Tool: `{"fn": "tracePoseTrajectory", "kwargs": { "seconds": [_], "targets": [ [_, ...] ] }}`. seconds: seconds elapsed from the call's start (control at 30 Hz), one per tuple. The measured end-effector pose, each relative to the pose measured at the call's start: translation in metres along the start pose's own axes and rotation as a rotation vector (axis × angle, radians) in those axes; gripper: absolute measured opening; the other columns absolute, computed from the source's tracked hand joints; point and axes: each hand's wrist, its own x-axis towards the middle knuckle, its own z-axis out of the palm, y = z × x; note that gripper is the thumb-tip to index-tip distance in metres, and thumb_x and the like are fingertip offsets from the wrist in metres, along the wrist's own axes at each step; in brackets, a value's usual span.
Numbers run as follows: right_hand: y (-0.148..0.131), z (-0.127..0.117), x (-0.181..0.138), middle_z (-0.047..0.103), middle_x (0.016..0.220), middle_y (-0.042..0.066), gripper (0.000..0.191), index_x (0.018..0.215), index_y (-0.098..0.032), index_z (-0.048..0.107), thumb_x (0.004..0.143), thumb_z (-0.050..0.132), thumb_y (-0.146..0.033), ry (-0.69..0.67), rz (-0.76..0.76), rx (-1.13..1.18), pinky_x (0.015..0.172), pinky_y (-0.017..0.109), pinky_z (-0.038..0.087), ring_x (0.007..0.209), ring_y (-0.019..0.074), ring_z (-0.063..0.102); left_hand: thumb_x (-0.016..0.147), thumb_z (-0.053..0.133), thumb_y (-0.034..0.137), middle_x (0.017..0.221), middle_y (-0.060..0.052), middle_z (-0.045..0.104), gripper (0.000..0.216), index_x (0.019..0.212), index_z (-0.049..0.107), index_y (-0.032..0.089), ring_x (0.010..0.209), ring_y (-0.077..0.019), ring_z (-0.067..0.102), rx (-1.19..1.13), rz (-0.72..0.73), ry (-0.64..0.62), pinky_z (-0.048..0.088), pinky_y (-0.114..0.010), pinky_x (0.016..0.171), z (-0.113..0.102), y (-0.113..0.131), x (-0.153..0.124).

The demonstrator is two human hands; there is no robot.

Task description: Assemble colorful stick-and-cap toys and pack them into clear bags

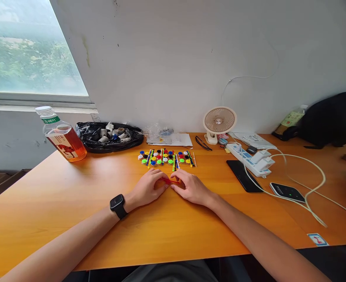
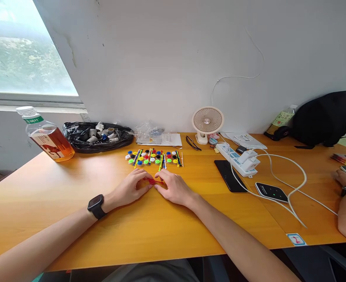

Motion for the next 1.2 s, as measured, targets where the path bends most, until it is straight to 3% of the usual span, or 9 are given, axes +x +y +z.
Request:
{"fn": "tracePoseTrajectory", "kwargs": {
  "seconds": [0.13, 0.37, 0.57, 0.77, 1.2],
  "targets": [
    [0.000, -0.001, -0.001, 0.069, 0.110, 0.006, 0.021, 0.120, -0.025, 0.066, 0.098, 0.067, -0.024, 0.003, -0.013, -0.004, 0.080, 0.032, 0.051, 0.091, 0.0207, 0.066, 0.097, 0.068, 0.028, 0.110, -0.005, 0.074, 0.019, 0.116, 0.069, 0.025, 0.104, -0.0242, 0.066, 0.001, 0.011, 0.033, 0.051, -0.039, 0.096, 0.000, 0.001, 0.000],
    [0.000, 0.005, 0.002, 0.068, 0.110, 0.006, 0.017, 0.119, -0.025, 0.070, 0.104, 0.063, -0.028, 0.031, -0.001, 0.036, 0.084, 0.032, 0.051, 0.092, 0.0200, 0.067, 0.100, 0.064, 0.026, 0.103, -0.005, 0.075, 0.013, 0.106, 0.075, 0.024, 0.097, -0.0226, 0.066, -0.010, -0.050, 0.032, 0.051, -0.038, 0.090, 0.000, -0.001, 0.002],
    [0.004, 0.018, 0.009, 0.067, 0.098, 0.002, 0.005, 0.096, -0.022, 0.070, 0.099, 0.067, -0.021, 0.076, 0.064, 0.135, 0.075, 0.029, 0.047, 0.084, 0.0163, 0.064, 0.096, 0.068, 0.027, 0.098, -0.005, 0.075, 0.010, 0.098, 0.078, 0.024, 0.093, -0.0221, 0.065, -0.008, -0.077, 0.019, 0.050, -0.037, 0.088, -0.001, -0.005, 0.006],
    [0.010, 0.021, 0.016, 0.062, 0.092, 0.001, 0.008, 0.085, -0.020, 0.068, 0.091, 0.073, -0.019, 0.065, 0.124, 0.187, 0.066, 0.027, 0.042, 0.073, 0.0132, 0.056, 0.089, 0.071, 0.024, 0.098, -0.005, 0.074, 0.003, 0.091, 0.074, 0.023, 0.093, -0.0224, 0.066, 0.002, -0.144, -0.011, 0.051, -0.034, 0.083, 0.002, -0.009, 0.011],
    [0.013, 0.017, 0.010, 0.064, 0.096, 0.002, 0.005, 0.099, -0.021, 0.069, 0.094, 0.070, -0.022, 0.068, 0.073, 0.180, 0.070, 0.029, 0.046, 0.077, 0.0151, 0.058, 0.094, 0.063, 0.020, 0.100, -0.006, 0.072, 0.006, 0.097, 0.068, 0.024, 0.097, -0.0234, 0.065, 0.012, -0.028, 0.033, 0.052, -0.039, 0.089, 0.002, 0.000, 0.005]
  ]
}}
